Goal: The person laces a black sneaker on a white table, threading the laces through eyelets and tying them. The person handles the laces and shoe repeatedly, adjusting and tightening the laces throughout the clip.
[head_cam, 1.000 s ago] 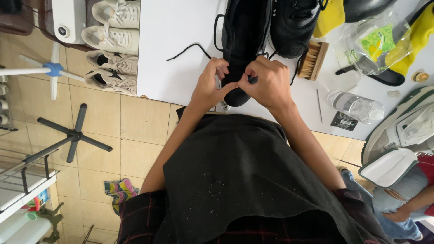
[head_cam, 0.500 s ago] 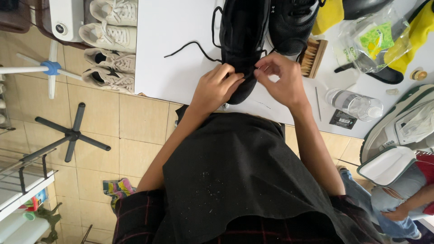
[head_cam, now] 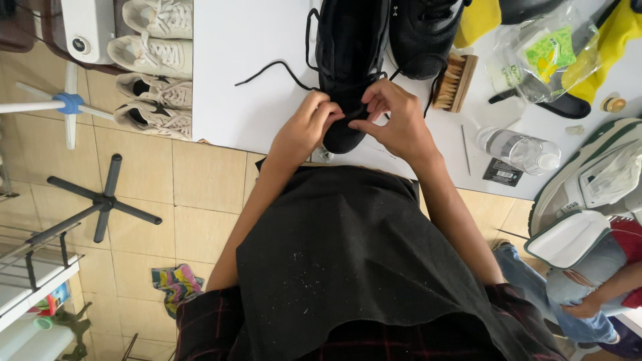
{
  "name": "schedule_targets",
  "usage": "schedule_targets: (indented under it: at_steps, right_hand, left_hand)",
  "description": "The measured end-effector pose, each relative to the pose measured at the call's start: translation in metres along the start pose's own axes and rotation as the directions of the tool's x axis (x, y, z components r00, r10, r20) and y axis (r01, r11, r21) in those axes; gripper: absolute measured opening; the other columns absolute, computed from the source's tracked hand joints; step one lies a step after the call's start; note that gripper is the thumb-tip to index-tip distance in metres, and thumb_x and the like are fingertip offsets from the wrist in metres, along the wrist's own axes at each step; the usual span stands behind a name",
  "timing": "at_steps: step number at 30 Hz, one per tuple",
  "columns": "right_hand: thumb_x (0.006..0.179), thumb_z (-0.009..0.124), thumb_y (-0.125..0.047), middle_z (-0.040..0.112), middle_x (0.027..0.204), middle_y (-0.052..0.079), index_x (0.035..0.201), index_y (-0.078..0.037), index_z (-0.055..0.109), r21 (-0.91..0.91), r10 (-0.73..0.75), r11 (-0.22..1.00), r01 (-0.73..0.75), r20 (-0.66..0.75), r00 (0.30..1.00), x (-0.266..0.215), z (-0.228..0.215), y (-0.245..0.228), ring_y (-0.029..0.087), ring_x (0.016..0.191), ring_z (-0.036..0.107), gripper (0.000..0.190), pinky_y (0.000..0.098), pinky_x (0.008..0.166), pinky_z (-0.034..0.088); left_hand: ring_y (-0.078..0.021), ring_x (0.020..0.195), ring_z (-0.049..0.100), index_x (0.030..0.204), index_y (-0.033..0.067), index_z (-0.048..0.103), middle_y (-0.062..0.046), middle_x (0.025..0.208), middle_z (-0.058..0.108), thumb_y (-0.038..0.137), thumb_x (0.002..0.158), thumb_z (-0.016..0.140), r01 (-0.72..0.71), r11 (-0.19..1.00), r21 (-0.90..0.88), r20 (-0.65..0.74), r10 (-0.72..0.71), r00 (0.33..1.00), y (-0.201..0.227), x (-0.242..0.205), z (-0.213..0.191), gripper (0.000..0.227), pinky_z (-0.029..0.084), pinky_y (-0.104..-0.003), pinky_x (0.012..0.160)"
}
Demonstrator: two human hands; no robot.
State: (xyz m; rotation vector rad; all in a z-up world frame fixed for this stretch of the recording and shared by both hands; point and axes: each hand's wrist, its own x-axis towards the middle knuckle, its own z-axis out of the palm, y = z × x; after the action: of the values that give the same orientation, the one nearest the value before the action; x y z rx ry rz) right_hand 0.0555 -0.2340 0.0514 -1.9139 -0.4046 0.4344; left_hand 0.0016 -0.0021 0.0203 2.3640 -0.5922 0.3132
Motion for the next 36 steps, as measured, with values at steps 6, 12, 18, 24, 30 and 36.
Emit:
schedule_targets:
  at_steps: [6,12,18,24,30,36]
  right_hand:
    - [0.106,0.084,0.0,0.066,0.093,0.011,0.118,-0.002,0.079,-0.18,-0.165,0.97,0.165,0.015,0.986,0.011,-0.001,-0.021,0.028,0.069,0.072,0.014,0.0403,0.071,0.061]
    - [0.112,0.076,-0.009,0.066,0.094,0.005,0.112,-0.01,0.082,-0.524,-0.388,0.762,0.379,0.099,0.916,0.021,0.009,-0.007,0.026,0.062,0.069,0.006,0.0374,0.061,0.059]
    - [0.117,0.068,-0.005,0.059,0.097,0.005,0.115,-0.004,0.077,-0.54,-0.398,0.761,0.359,0.047,0.916,0.017,0.013,-0.003,0.03,0.063,0.072,0.009,0.0363,0.062,0.064]
    - [0.115,0.07,0.01,0.061,0.109,0.017,0.116,0.006,0.069,-0.282,-0.231,0.93,0.236,0.05,0.972,0.019,-0.005,-0.032,0.026,0.086,0.062,0.005,0.0364,0.08,0.053]
    - [0.105,0.091,0.005,0.071,0.105,0.018,0.113,0.005,0.073,-0.311,-0.203,0.937,0.156,-0.124,0.971,0.015,-0.016,-0.017,0.025,0.082,0.075,0.019,0.0348,0.08,0.068]
    - [0.107,0.081,0.006,0.072,0.096,0.014,0.106,0.004,0.078,-0.341,-0.128,0.937,0.071,-0.147,0.981,0.017,-0.007,-0.025,0.023,0.082,0.073,0.003,0.0318,0.078,0.068]
  left_hand:
    - [-0.0273,0.092,0.073,0.119,0.0029,0.07,-0.007,0.106,0.057,-0.001,0.111,0.071,0.144,0.93,-0.34,-0.048,-0.17,0.984,-0.006,-0.001,-0.015,0.009,0.067,-0.035,0.076]
    - [-0.0261,0.101,0.068,0.14,0.0041,0.065,-0.01,0.115,0.06,0.008,0.103,0.089,0.326,0.742,-0.585,0.049,-0.368,0.928,-0.004,-0.003,-0.018,0.045,0.069,-0.039,0.076]
    - [-0.0265,0.1,0.064,0.144,0.0045,0.058,-0.011,0.116,0.054,0.005,0.104,0.087,0.349,0.768,-0.537,0.148,-0.322,0.935,-0.008,0.003,-0.017,0.049,0.067,-0.039,0.08]
    - [-0.0215,0.108,0.062,0.146,0.0095,0.054,-0.01,0.138,0.053,0.047,0.11,0.071,0.456,0.721,-0.522,0.299,-0.346,0.889,-0.009,0.001,-0.019,0.055,0.058,-0.034,0.096]
    - [-0.0339,0.149,0.05,0.155,0.0106,0.045,-0.014,0.152,0.049,0.055,0.091,0.098,0.391,0.806,-0.445,-0.021,-0.445,0.895,-0.004,0.011,-0.01,0.095,0.052,-0.05,0.126]
    - [-0.0377,0.178,0.023,0.177,0.0096,0.009,-0.02,0.184,0.022,0.075,0.089,0.092,0.481,0.783,-0.394,0.089,-0.488,0.868,-0.006,0.019,0.024,0.138,0.043,-0.055,0.145]
